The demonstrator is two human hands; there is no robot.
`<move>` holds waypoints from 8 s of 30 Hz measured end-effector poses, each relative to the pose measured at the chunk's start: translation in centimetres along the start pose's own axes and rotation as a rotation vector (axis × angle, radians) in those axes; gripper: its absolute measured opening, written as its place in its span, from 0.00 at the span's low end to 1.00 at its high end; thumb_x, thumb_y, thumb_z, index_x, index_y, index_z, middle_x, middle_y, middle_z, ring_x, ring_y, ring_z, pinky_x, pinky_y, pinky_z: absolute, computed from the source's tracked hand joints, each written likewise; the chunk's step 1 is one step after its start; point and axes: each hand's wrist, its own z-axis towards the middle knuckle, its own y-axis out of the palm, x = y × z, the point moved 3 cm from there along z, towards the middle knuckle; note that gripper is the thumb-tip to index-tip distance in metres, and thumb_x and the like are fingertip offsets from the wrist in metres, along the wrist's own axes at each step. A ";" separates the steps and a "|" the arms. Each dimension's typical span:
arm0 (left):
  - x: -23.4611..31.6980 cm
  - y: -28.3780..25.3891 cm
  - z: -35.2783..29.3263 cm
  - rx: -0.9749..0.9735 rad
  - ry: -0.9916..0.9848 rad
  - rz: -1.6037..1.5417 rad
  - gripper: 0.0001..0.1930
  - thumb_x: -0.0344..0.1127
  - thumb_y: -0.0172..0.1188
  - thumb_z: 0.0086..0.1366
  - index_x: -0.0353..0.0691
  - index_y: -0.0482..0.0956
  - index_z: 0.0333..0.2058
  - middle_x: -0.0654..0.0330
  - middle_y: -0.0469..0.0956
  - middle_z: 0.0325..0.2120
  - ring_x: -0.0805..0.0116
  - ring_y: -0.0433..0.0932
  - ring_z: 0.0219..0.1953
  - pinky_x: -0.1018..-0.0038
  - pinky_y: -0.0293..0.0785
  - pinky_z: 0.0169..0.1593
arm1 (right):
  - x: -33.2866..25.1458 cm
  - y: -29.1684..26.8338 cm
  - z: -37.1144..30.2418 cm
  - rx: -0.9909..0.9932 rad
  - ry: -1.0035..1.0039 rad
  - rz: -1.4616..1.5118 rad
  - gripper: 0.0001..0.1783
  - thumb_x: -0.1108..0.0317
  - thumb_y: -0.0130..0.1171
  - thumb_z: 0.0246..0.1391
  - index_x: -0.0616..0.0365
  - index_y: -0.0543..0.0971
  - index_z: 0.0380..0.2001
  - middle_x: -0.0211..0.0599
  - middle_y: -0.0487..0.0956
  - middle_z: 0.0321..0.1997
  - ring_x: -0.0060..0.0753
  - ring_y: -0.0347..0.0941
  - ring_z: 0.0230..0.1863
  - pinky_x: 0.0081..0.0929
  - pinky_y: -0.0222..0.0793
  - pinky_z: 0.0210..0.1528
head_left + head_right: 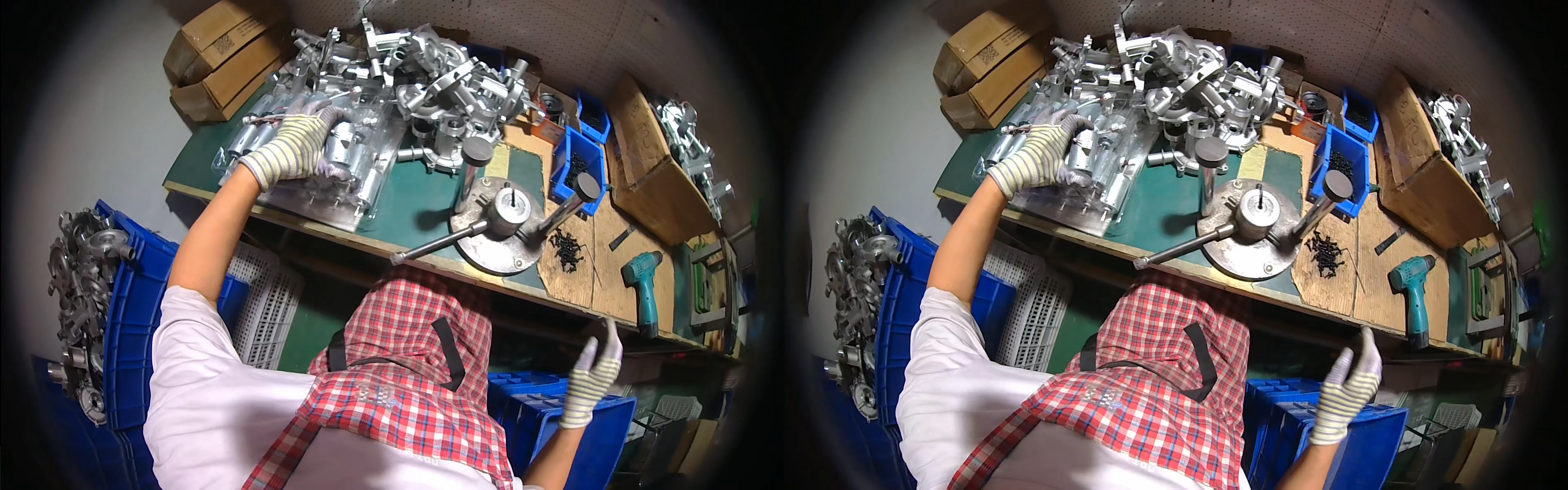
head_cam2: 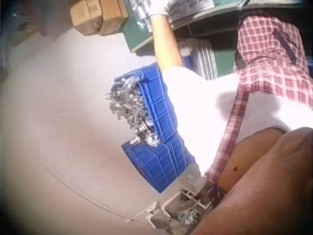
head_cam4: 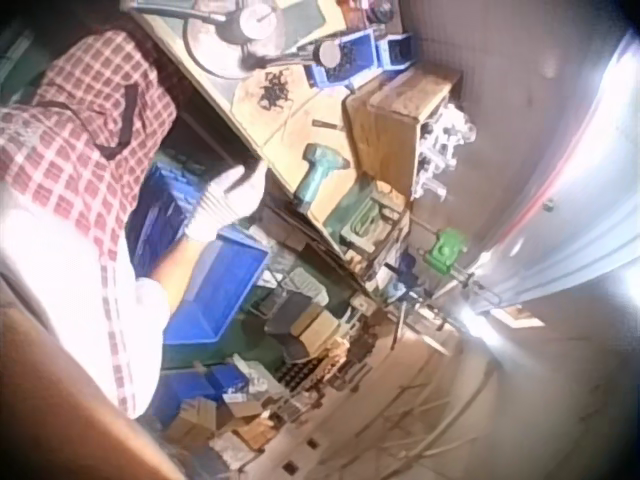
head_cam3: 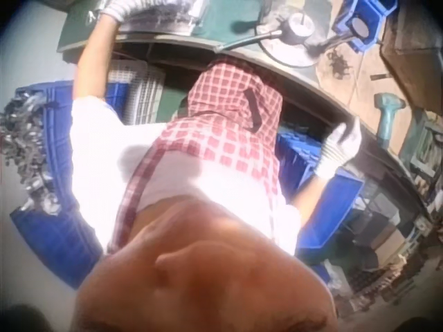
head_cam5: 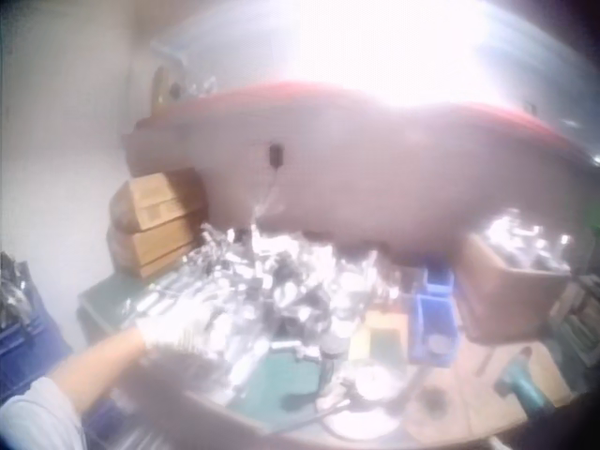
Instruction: The person assembles metal components by inserting cylindrical parts into a housing and securing them with screws using a cordless drill. They repeat this process for multiple units, placing finished assemblies into a blue bin.
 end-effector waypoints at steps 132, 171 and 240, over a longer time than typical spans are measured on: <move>27.8 19.6 -15.9 -0.318 -0.127 -1.975 0.36 0.42 0.65 0.66 0.40 0.62 0.68 0.54 0.67 0.65 0.56 0.69 0.65 0.59 0.62 0.72 | -9.4 15.4 -14.0 -0.532 -0.091 0.827 0.26 0.69 0.68 0.49 0.63 0.76 0.52 0.45 0.79 0.52 0.50 0.74 0.56 0.48 0.68 0.61; 11.4 27.2 -11.3 -0.777 -1.077 -4.034 0.21 0.34 0.55 0.75 0.39 0.69 0.64 0.56 0.74 0.61 0.63 0.74 0.61 0.65 0.72 0.64 | 2.3 11.4 7.5 -0.209 -0.087 0.059 0.10 0.68 0.64 0.60 0.55 0.82 0.44 0.45 0.81 0.41 0.50 0.78 0.44 0.39 0.75 0.48; 28.5 16.4 -7.1 -0.517 0.058 -2.661 0.25 0.47 0.48 0.78 0.43 0.66 0.67 0.51 0.74 0.61 0.58 0.78 0.60 0.58 0.78 0.62 | -2.1 16.0 14.1 -0.392 -0.305 -0.305 0.13 0.59 0.59 0.61 0.55 0.84 0.40 0.51 0.83 0.41 0.56 0.78 0.47 0.48 0.73 0.52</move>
